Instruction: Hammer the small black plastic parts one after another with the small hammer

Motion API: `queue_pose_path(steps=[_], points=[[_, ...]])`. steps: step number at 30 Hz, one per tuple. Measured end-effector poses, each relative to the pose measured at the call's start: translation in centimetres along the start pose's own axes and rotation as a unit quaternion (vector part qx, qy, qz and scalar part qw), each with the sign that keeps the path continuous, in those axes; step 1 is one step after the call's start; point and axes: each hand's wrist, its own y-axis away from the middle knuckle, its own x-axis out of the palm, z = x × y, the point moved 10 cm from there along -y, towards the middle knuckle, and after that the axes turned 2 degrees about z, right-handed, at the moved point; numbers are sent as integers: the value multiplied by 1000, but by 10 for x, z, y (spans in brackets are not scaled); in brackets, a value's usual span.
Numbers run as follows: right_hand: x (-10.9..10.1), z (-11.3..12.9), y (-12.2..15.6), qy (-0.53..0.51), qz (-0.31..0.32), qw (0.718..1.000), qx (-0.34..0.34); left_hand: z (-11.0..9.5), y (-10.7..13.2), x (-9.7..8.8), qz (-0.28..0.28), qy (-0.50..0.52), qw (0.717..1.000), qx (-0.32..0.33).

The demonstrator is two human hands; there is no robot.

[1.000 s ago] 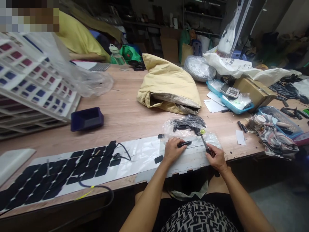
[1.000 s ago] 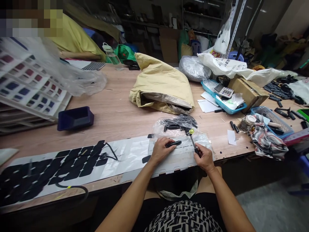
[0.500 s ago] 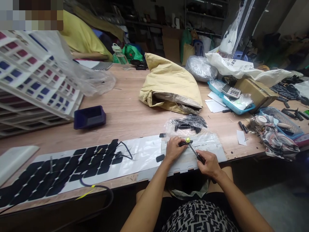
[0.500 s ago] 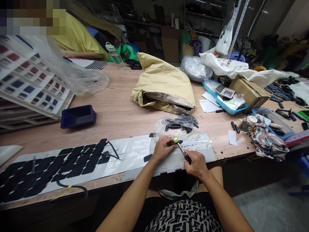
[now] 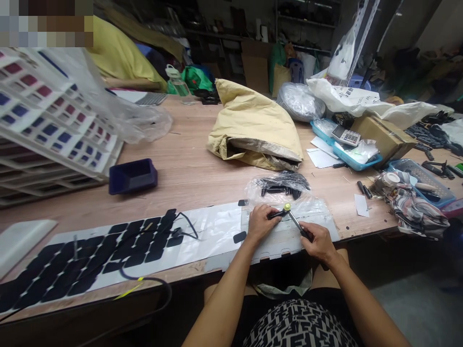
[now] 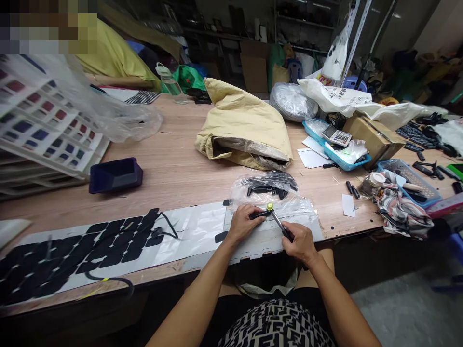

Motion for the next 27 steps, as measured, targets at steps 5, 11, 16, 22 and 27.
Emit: queue_pose_path(steps=[5,11,16,22,27], points=[[-16,-36,-3,-67,-66,994,57,0,-1,2,2,-2,1000,0],[-13,-64,-4,-153,-65,980,108,-15,8,-14,-23,31,998,41],[-11,-64,-3,-184,-61,975,113,-49,76,-27,-37,43,993,104],[-11,-62,-3,-170,-54,977,112,-53,162,58,187,47,975,114],[-13,-59,-3,-160,-60,980,98,15,173,109,262,-27,962,-71]])
